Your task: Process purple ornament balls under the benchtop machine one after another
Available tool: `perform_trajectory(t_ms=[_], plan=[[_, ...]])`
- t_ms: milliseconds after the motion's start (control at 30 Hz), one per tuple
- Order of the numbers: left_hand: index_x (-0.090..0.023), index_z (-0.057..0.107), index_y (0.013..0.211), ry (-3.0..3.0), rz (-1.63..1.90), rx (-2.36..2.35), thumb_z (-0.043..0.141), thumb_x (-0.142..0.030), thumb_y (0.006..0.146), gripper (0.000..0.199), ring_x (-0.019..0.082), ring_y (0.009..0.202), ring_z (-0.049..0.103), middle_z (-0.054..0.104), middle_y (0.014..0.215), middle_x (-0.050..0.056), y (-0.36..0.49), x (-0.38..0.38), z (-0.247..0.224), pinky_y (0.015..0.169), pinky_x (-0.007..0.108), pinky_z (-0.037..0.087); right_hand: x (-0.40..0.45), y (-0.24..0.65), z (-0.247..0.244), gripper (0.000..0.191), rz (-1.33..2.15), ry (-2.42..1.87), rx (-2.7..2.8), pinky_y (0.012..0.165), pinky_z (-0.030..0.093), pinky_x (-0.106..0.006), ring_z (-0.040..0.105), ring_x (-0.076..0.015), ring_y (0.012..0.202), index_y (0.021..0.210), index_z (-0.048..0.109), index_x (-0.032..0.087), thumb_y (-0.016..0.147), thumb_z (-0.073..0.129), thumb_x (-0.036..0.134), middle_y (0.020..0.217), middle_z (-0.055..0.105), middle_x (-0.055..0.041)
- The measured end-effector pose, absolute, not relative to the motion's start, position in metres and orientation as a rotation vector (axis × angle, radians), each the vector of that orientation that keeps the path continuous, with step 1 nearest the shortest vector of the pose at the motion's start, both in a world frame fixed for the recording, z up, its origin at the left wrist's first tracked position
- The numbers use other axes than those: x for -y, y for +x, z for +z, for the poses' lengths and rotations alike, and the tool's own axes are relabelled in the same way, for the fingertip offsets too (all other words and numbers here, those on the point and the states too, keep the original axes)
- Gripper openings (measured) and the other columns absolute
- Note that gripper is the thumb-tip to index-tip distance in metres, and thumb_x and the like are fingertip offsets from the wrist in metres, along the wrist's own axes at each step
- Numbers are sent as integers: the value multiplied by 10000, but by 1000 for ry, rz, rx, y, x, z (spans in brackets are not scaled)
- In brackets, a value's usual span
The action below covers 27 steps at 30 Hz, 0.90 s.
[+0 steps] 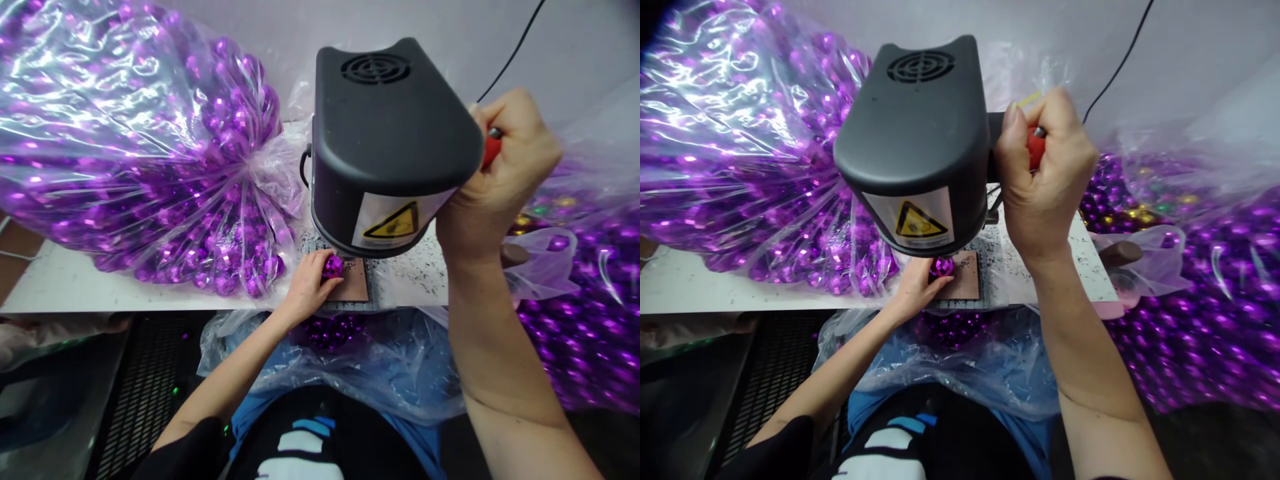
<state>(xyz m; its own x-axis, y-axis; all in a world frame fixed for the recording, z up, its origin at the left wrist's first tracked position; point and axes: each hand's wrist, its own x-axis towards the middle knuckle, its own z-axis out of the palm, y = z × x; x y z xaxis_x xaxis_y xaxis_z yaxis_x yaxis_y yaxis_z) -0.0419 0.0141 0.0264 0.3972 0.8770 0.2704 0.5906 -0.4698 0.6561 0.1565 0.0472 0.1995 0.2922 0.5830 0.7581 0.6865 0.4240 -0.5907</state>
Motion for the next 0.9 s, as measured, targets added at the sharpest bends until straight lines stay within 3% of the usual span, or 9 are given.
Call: perform_trajectory(t_ms=[233,533,733,900], plan=[[-229,609,1097,2001,839,-1319,782,-321,743,404,276,1089,559,624,1137,62,-30,-22,21,972,434,416,-48,156,200,351,-119,-1217,1359,613,232,-156,246,5,628,665,306,123,917,455,317,637,255,35],[-199,534,1236,2124,831,-1259,737,-200,763,515,285,1217,485,575,1268,101,-24,-9,18,1065,435,320,-48,156,197,356,-133,-1156,1386,618,208,-160,246,24,607,687,331,109,940,415,345,631,263,41],[-217,563,1106,1997,870,-1335,726,-364,806,371,254,1095,528,629,1074,50,-13,-6,14,1102,453,270,-46,155,199,354,-141,-1184,1387,607,204,-159,244,23,603,681,343,107,940,408,340,623,265,39],[-222,565,1046,1971,934,-1383,683,-332,825,273,259,1078,530,637,998,40,-8,-5,6,1135,504,222,-43,155,201,360,-127,-1240,1384,623,198,-152,252,32,613,687,371,94,934,417,352,617,271,36]])
